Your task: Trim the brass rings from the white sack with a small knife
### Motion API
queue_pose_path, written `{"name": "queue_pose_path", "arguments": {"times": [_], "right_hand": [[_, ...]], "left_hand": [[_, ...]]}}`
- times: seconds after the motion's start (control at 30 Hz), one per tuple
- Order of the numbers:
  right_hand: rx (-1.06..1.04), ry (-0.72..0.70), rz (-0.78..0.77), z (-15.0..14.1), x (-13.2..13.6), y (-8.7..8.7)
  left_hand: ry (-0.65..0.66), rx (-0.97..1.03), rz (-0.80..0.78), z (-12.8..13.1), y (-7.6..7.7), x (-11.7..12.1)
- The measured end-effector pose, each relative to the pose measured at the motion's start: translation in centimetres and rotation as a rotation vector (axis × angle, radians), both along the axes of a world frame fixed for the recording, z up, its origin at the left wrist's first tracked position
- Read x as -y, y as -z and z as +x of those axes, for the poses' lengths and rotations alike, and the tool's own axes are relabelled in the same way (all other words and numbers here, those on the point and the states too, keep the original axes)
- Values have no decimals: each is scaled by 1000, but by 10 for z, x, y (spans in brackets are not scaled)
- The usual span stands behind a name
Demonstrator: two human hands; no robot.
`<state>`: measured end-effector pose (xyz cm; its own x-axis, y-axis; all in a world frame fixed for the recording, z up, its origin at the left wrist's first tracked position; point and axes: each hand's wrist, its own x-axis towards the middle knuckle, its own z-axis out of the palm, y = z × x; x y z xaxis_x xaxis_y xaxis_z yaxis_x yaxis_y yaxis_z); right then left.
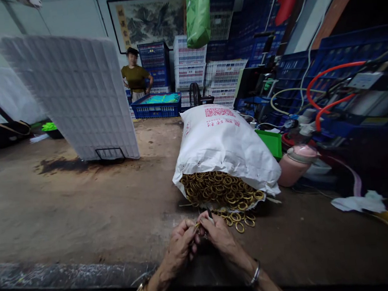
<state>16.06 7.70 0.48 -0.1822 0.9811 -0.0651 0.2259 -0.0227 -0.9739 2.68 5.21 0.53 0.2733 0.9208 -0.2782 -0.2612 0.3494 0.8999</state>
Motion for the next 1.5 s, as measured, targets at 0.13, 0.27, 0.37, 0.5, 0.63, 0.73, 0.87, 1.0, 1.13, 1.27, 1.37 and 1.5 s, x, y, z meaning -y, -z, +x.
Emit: {"name": "queue_pose_path", "arguments": {"times": [0.13,0.27,0.37,0.5,0.63,0.73,0.87,1.0,1.13,1.27,1.37,1.5], "right_hand": [[323,-48,195,1,6,-3],[623,-116,335,2,13,1],[693,-131,369,3,15,2],[707,-132,370,3,14,-2],[709,-147,346,4,15,-6],[657,-208,348,4,15,-5],[698,-187,313,9,8,0],[882,-31,222,23,-3,7],[883,38,229,33,-3,12],[792,-30,313,26,7,13],[821,-67,338,16,13,13],[944,-74,303,8,15,13]], "left_hand": [[-30,-14,67,0,1,-1],[-34,-29,99,1,5,-2],[-47,-47,154,2,8,-2],[-62,-85,231,2,8,-1],[-50,-112,261,1,6,0],[-54,-130,316,0,5,1],[-35,-122,297,-1,-2,7],[5,2,157,-5,-19,13],[-82,221,-13,-15,-24,7],[-177,321,-91,-26,-14,1],[-195,401,-133,-32,-8,1],[-207,509,-229,-37,-2,0]]}}
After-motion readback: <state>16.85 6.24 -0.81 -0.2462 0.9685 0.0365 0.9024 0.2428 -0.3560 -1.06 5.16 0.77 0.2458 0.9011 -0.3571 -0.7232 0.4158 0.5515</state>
